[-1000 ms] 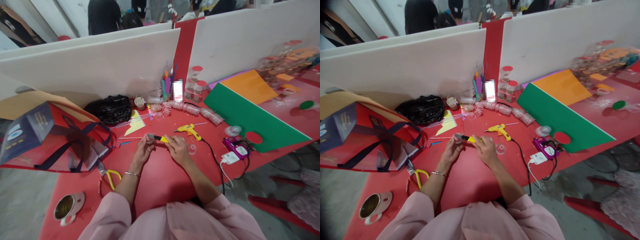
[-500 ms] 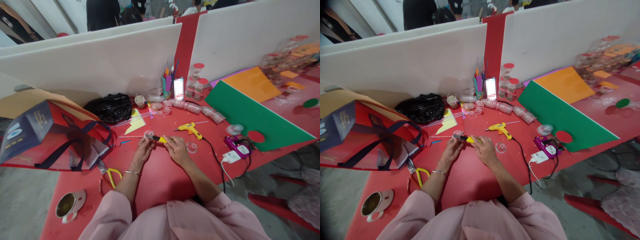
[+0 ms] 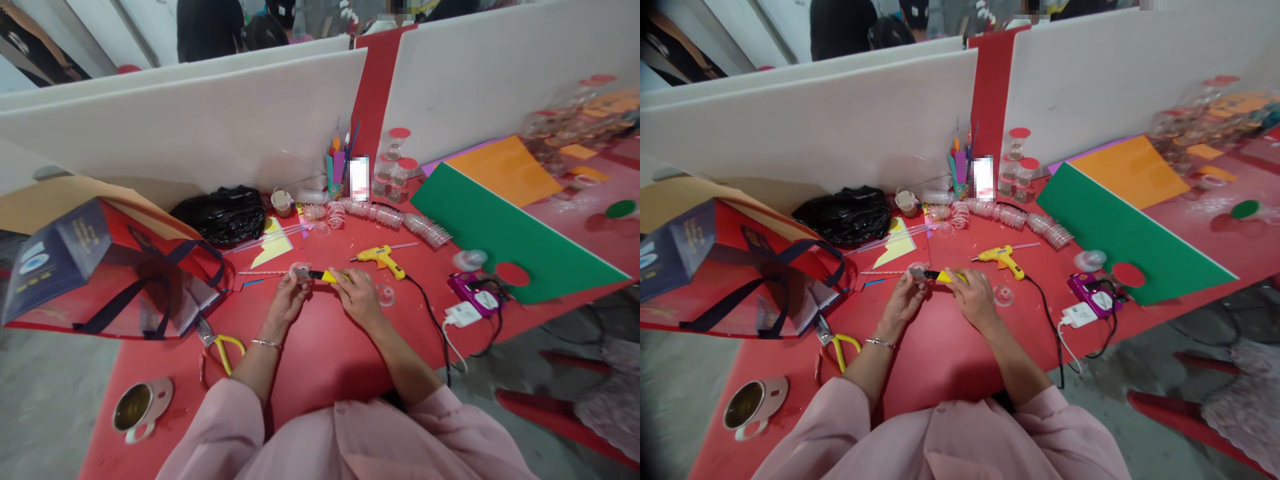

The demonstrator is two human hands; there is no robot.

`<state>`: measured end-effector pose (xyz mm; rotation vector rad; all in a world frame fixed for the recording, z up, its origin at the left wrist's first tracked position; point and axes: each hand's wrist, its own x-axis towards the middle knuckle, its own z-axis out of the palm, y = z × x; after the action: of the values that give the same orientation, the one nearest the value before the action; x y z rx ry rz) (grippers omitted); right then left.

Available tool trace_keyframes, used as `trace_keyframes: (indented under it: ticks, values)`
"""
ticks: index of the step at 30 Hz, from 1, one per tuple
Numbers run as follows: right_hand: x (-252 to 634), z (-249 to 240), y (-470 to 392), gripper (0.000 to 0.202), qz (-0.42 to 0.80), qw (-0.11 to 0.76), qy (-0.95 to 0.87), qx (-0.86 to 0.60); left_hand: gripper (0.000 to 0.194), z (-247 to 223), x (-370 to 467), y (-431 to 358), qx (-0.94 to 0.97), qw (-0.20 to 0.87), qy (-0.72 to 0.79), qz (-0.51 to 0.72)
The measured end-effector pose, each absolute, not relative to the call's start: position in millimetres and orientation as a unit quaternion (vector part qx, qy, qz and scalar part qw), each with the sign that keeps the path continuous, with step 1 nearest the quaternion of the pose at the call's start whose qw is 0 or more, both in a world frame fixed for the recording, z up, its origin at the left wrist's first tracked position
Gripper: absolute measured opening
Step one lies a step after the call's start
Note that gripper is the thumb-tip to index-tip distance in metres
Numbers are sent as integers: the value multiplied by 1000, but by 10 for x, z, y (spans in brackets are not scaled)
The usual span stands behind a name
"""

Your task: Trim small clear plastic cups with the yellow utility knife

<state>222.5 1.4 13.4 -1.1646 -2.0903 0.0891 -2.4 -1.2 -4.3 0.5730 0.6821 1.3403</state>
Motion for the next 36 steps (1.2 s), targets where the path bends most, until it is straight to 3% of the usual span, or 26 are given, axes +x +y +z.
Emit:
trace_keyframes:
  ticks: [21,36]
  values:
    - [2202,213,-60,37,100,384,-799,-452,39,0,9,21,243,670,322,623]
    - [2301,189,-4,35,52,412,-775,-477,38,13,19,9,256,657,341,622]
